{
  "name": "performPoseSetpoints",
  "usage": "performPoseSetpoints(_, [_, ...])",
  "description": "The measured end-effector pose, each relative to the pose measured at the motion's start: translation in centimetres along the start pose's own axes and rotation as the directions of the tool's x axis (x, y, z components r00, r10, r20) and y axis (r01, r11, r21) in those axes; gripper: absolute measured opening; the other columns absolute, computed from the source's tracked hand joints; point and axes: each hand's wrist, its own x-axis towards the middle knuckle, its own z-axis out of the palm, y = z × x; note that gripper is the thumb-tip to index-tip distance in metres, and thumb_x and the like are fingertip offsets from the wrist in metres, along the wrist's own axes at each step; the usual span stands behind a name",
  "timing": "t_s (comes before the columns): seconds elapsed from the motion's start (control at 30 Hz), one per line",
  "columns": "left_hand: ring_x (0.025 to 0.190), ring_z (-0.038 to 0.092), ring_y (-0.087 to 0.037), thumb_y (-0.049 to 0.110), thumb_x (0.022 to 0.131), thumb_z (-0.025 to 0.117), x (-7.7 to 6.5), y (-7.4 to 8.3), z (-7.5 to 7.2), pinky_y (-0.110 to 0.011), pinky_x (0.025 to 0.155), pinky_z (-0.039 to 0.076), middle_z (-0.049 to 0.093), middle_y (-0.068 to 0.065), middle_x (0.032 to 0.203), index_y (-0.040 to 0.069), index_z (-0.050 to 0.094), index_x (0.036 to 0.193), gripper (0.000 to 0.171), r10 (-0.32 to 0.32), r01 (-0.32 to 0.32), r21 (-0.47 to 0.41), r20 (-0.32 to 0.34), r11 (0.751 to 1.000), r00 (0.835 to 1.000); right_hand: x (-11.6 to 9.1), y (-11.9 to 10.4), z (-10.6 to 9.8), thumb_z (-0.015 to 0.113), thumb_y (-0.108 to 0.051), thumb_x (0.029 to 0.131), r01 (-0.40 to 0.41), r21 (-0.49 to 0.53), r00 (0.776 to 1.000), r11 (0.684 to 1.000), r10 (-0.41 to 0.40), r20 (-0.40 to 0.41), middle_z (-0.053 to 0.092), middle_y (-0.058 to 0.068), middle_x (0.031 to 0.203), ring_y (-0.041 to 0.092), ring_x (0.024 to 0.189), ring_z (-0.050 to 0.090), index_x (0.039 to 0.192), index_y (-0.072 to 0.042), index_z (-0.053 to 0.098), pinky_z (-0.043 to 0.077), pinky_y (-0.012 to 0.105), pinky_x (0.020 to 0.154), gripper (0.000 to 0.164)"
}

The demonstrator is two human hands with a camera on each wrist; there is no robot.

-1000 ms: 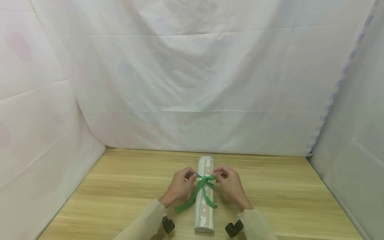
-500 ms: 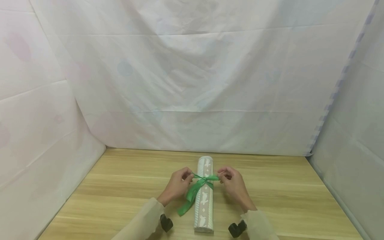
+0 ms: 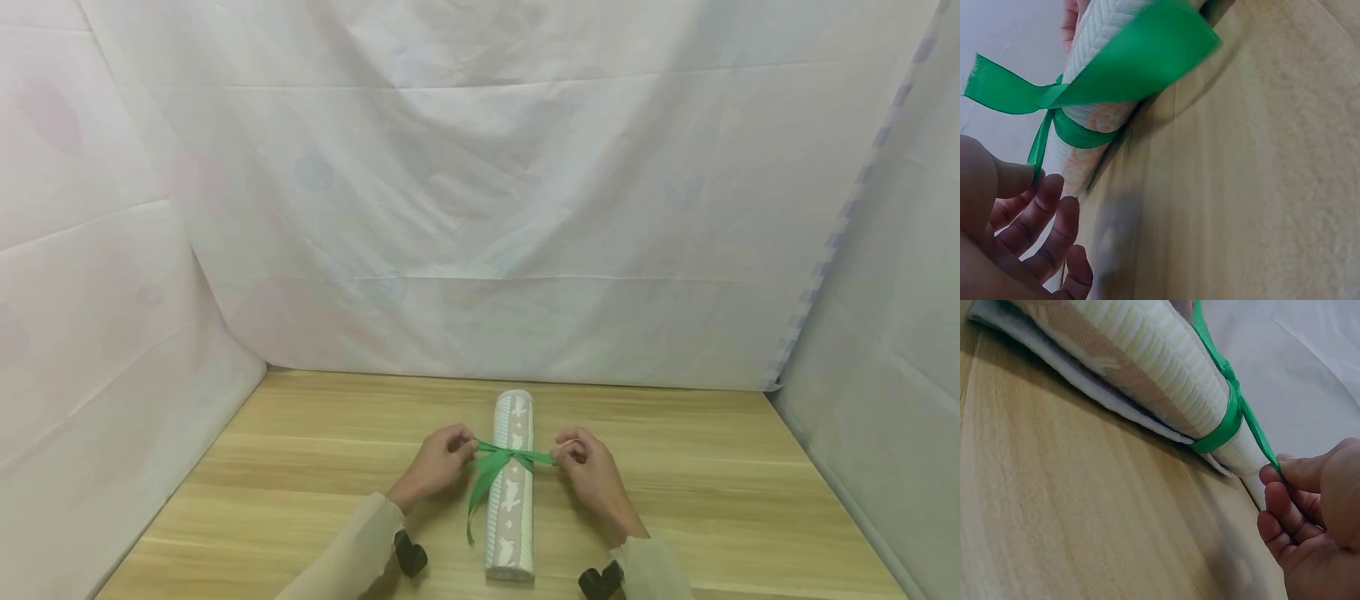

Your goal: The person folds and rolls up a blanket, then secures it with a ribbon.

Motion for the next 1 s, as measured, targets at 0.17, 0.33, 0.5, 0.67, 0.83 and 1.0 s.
performPoseSetpoints(0.17, [0.073,0.051,-0.012,0.018,0.101,0.057,-0.1,-0.3,-0.1,-0.026,0.064,0.042,0.060,0.000,0.081,0.013,0.067,0.092,0.014,-0.004,0.004,-0.002,0.019,1.000,1.000,-0.3,-0.3,0.0,0.064,0.003,0.093,-0.012,0.036,1.000,0.999,0.012,-0.002,0.073,0.016,0.086,0.009,0.073,0.060,0.107,0.008,0.057,0.044,0.020,0.066,0.016])
performPoseSetpoints(0.33, [0.072,0.052,-0.012,0.018,0.100,0.057,-0.1,-0.9,-0.1,-0.027,0.064,0.043,0.064,-0.003,0.082,0.009,0.068,0.093,0.016,-0.018,0.021,-0.051,0.040,0.998,0.999,-0.2,1.4,0.5,0.064,0.003,0.093,-0.026,0.131,1.000,0.991,0.026,-0.002,0.072,0.017,0.084,0.011,0.067,0.060,0.106,0.007,0.056,0.048,0.022,0.063,0.016])
performPoseSetpoints(0.5, [0.064,0.048,-0.012,0.017,0.101,0.057,-0.1,-1.1,-0.2,-0.025,0.054,0.039,0.066,-0.006,0.083,0.006,0.068,0.095,0.017,-0.074,0.082,-0.151,0.060,0.985,0.995,-0.3,2.1,0.7,0.064,0.003,0.093,0.017,0.182,1.000,0.983,-0.016,-0.007,0.070,0.019,0.081,0.014,0.064,0.060,0.105,0.009,0.055,0.050,0.024,0.062,0.016])
performPoseSetpoints(0.67, [0.060,0.043,-0.012,0.017,0.101,0.056,-0.1,-1.1,-0.2,-0.023,0.049,0.034,0.067,-0.007,0.082,0.006,0.068,0.095,0.016,-0.107,0.120,-0.205,0.073,0.971,0.992,-0.3,2.5,0.8,0.065,-0.001,0.094,0.021,0.171,1.000,0.985,-0.021,-0.003,0.068,0.018,0.076,0.015,0.064,0.059,0.105,0.008,0.055,0.047,0.024,0.062,0.017])
performPoseSetpoints(0.83, [0.053,0.039,-0.009,0.016,0.100,0.057,-0.2,-1.3,-0.3,-0.022,0.044,0.032,0.067,-0.007,0.078,0.007,0.068,0.095,0.015,-0.095,0.107,-0.203,0.069,0.973,0.993,-0.2,2.4,0.9,0.065,-0.003,0.094,-0.019,0.167,1.000,0.986,0.021,-0.009,0.068,0.017,0.077,0.014,0.065,0.059,0.106,0.007,0.056,0.047,0.023,0.063,0.018])
performPoseSetpoints(1.0, [0.050,0.037,-0.008,0.018,0.100,0.059,-0.1,-1.3,-0.3,-0.022,0.043,0.031,0.067,-0.005,0.076,0.009,0.068,0.094,0.014,-0.087,0.098,-0.194,0.065,0.976,0.994,-0.2,2.1,1.1,0.065,-0.003,0.094,-0.045,0.176,0.998,0.983,0.051,-0.029,0.070,0.016,0.081,0.013,0.066,0.059,0.108,0.007,0.057,0.049,0.024,0.063,0.019])
